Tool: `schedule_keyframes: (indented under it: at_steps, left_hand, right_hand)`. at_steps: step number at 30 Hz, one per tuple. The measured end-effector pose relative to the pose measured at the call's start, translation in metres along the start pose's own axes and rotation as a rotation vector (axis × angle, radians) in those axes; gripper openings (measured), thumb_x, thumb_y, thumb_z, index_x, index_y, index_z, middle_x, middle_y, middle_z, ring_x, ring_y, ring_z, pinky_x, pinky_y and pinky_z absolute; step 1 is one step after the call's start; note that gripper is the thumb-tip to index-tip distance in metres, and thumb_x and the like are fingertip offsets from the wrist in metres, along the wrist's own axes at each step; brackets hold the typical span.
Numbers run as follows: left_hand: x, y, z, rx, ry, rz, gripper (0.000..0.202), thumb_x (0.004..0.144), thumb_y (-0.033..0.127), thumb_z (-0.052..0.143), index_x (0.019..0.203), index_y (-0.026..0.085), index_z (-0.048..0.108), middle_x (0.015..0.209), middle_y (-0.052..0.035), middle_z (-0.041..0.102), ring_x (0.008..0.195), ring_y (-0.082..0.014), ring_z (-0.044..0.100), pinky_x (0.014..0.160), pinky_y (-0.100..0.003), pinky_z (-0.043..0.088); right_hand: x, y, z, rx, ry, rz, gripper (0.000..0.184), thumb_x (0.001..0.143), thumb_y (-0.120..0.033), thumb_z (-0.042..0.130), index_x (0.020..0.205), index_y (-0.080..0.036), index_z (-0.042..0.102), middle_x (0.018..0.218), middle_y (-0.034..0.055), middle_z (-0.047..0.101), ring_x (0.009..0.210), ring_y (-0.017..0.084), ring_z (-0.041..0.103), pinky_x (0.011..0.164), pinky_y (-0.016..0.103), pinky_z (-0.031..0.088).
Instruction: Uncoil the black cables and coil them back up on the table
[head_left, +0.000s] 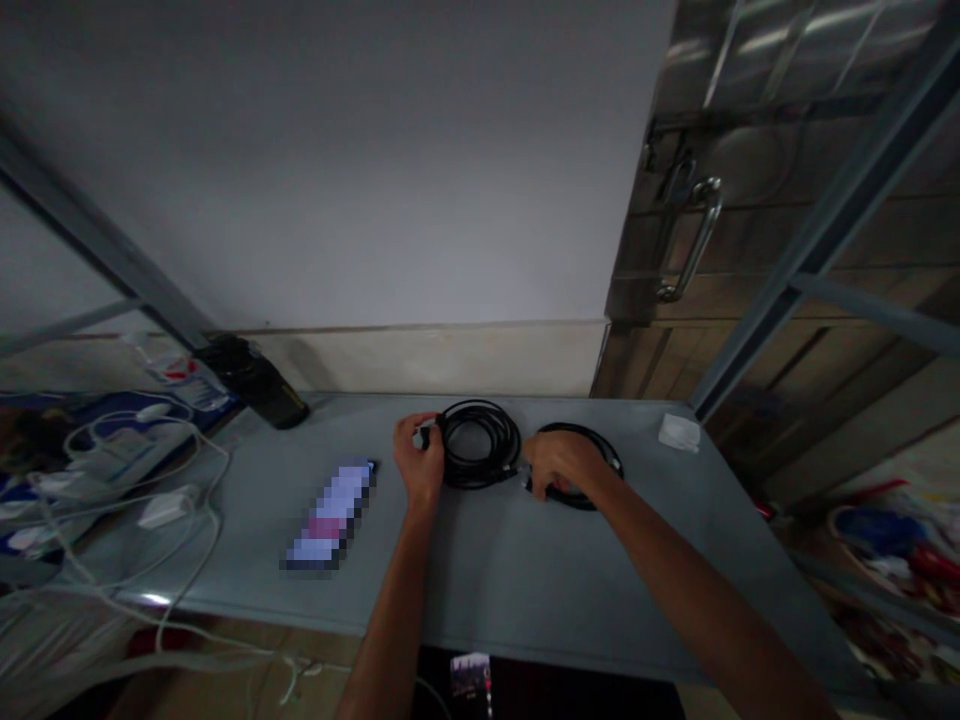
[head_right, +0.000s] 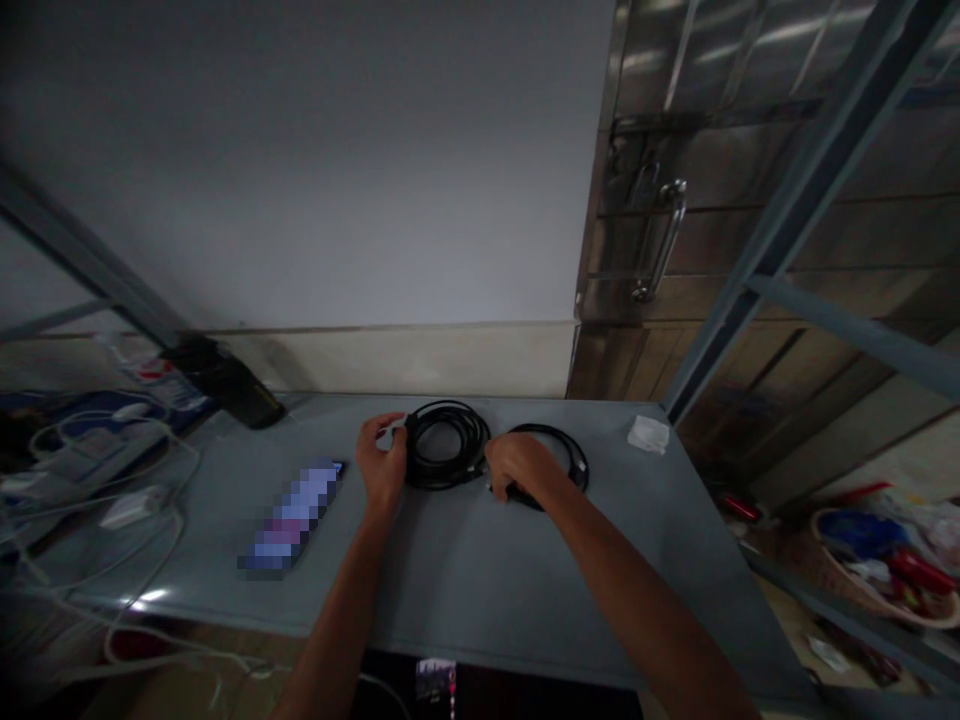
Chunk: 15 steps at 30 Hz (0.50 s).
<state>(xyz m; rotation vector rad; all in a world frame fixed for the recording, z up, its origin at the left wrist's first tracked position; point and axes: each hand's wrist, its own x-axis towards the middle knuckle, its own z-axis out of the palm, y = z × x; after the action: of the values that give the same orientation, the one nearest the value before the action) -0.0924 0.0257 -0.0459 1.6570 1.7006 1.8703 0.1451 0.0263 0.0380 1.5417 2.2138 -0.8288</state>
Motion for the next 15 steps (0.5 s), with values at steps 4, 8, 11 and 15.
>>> schedule_keyframes:
  at_steps: [4,8,11,15]
  left_hand:
    - [-0.002,0.016,-0.003,0.031,0.018,0.158,0.015,0.099,0.027,0.066,0.109,0.024,0.076,0.112,-0.0081,0.074,0.112,-0.0278,0.068,0.106,-0.046,0.053]
    - [-0.004,0.023,-0.003,0.038,-0.019,0.226,0.012,0.103,0.028,0.066,0.108,0.023,0.075,0.11,-0.0087,0.072,0.111,-0.0279,0.069,0.104,-0.045,0.055]
    - [-0.005,0.026,-0.002,0.029,-0.031,0.238,0.011,0.104,0.029,0.066,0.109,0.023,0.075,0.11,-0.009,0.072,0.111,-0.0278,0.069,0.105,-0.046,0.055]
    - [-0.009,0.032,-0.002,0.005,-0.049,0.268,0.012,0.105,0.03,0.067,0.112,0.024,0.074,0.112,-0.0092,0.071,0.112,-0.0275,0.068,0.104,-0.045,0.056]
  right_hand:
    - [-0.008,0.007,-0.009,-0.086,0.016,0.015,0.035,0.075,-0.022,0.09,0.109,-0.011,0.088,0.111,0.0192,0.084,0.105,0.035,0.082,0.085,0.036,0.063]
    - [-0.016,0.024,-0.019,-0.107,0.074,0.028,0.031,0.087,-0.023,0.079,0.114,-0.009,0.087,0.121,0.0226,0.082,0.112,0.035,0.08,0.087,0.035,0.061]
    - [-0.024,0.039,-0.03,-0.074,0.105,0.046,0.027,0.094,-0.028,0.072,0.106,-0.008,0.086,0.106,0.0212,0.083,0.097,0.032,0.082,0.079,0.033,0.06]
    - [-0.046,0.055,-0.051,0.0,0.248,0.051,0.038,0.112,-0.031,0.047,0.111,-0.007,0.076,0.089,0.0179,0.08,0.073,0.024,0.077,0.065,0.029,0.052]
